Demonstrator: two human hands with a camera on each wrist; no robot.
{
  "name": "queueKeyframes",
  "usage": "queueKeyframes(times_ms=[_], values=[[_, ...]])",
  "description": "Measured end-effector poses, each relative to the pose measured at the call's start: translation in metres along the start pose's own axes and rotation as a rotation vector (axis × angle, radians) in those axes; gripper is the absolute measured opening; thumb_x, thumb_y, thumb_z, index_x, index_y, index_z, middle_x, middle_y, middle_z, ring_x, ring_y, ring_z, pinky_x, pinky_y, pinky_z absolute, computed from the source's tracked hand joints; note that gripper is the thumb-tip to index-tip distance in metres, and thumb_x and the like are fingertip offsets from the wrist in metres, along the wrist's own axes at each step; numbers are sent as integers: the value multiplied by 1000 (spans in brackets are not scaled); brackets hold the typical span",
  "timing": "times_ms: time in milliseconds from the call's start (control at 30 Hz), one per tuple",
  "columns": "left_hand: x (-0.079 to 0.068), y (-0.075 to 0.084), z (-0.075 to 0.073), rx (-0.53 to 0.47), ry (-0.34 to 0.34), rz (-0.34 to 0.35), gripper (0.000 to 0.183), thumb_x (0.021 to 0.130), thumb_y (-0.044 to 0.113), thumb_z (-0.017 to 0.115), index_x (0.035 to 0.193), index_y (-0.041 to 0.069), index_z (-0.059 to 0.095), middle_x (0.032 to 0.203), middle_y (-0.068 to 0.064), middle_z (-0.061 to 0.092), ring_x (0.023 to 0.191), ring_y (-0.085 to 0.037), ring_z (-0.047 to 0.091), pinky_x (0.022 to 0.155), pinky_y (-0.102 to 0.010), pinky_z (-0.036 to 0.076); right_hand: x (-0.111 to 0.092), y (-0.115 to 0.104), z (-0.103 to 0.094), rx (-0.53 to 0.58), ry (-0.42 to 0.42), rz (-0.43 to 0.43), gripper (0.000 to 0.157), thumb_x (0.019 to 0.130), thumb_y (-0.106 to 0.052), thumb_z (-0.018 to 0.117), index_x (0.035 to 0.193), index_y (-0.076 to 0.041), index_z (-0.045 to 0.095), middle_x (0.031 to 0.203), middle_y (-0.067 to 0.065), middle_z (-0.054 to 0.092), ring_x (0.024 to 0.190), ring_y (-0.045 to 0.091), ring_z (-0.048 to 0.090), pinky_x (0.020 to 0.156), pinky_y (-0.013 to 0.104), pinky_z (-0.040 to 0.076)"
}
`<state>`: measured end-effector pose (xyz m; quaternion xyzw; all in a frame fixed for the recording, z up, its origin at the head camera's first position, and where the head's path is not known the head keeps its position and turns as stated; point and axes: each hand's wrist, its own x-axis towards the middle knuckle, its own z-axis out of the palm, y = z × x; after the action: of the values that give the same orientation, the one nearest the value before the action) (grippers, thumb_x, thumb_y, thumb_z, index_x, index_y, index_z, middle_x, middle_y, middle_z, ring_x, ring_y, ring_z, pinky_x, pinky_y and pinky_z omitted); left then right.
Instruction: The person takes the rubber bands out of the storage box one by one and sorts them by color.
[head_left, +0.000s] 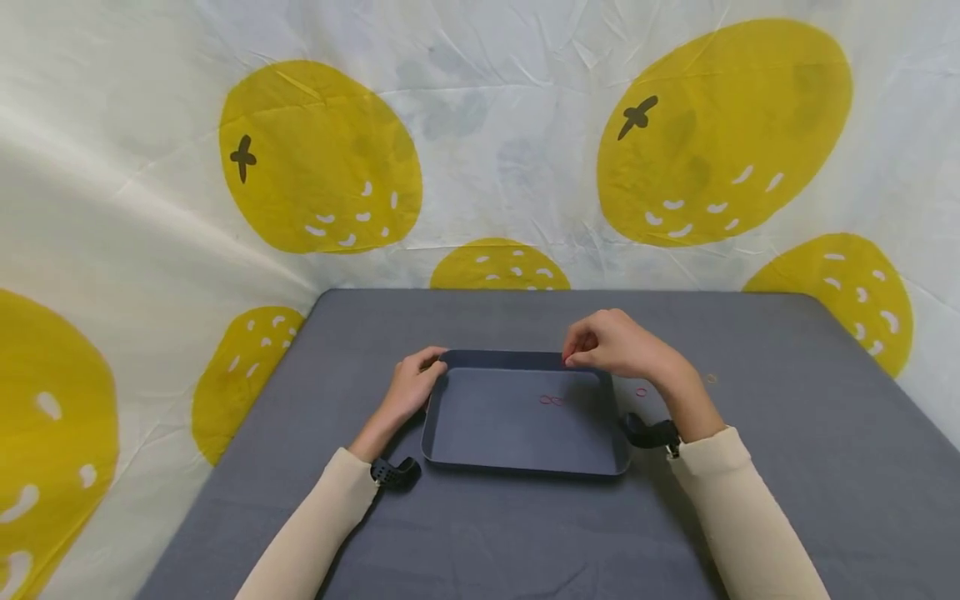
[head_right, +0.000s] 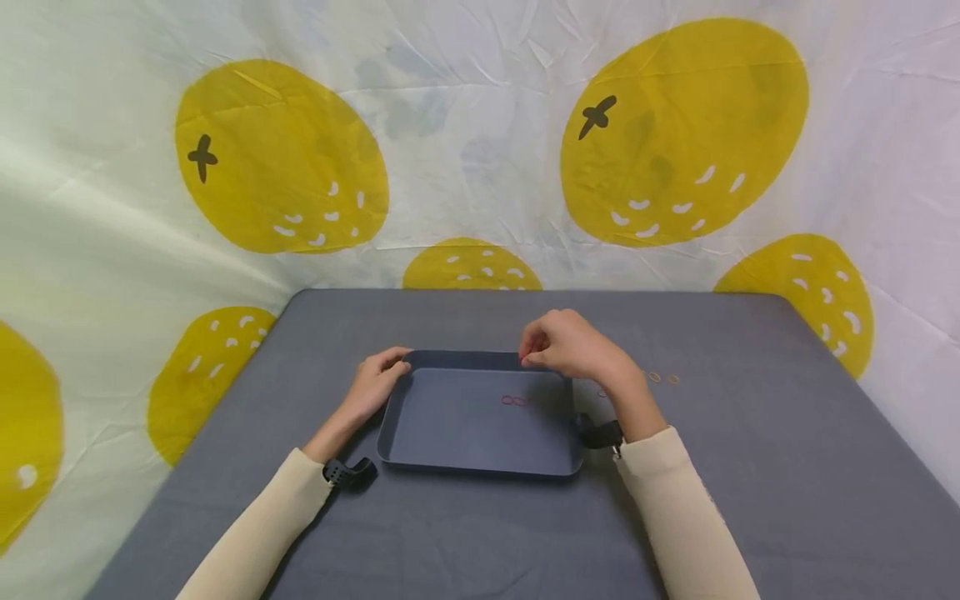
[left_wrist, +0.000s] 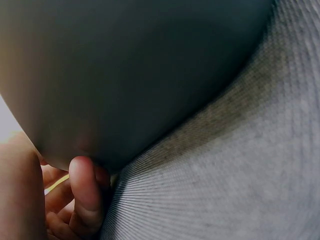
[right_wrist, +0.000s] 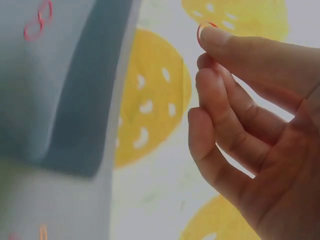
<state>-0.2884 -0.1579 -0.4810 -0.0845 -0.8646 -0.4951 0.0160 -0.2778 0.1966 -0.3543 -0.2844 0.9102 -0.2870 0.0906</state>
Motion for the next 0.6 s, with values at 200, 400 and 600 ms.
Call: queueKeyframes(times_ms=[200, 400, 600], values=[[3, 0, 5, -11, 4, -8, 29, 103, 23, 56, 127, 24, 73, 123, -6, 75, 66, -16, 66, 58, -32, 53, -28, 25, -17, 25, 41, 89, 4, 93, -15, 77, 94, -11, 78, 87, -3, 77, 75, 17, 66, 65, 30, 54], [2, 0, 2, -45, -17, -18, 30, 104, 23, 55, 128, 25, 72, 124, -7, 75, 40, -16, 51, 41, -35, 49, -48, 57, -27, 40, 48, 179, 4, 92, -14, 77, 95, -11, 77, 89, 0, 77, 77, 15, 66, 64, 28, 51], [1, 0, 1, -38, -10, -33, 29, 104, 25, 56, 128, 26, 72, 125, -7, 74, 37, -18, 49, 41, -36, 49, -56, 81, -31, 49, 14, 240, 6, 92, -12, 76, 93, -6, 75, 88, 6, 75, 76, 19, 64, 63, 30, 49]])
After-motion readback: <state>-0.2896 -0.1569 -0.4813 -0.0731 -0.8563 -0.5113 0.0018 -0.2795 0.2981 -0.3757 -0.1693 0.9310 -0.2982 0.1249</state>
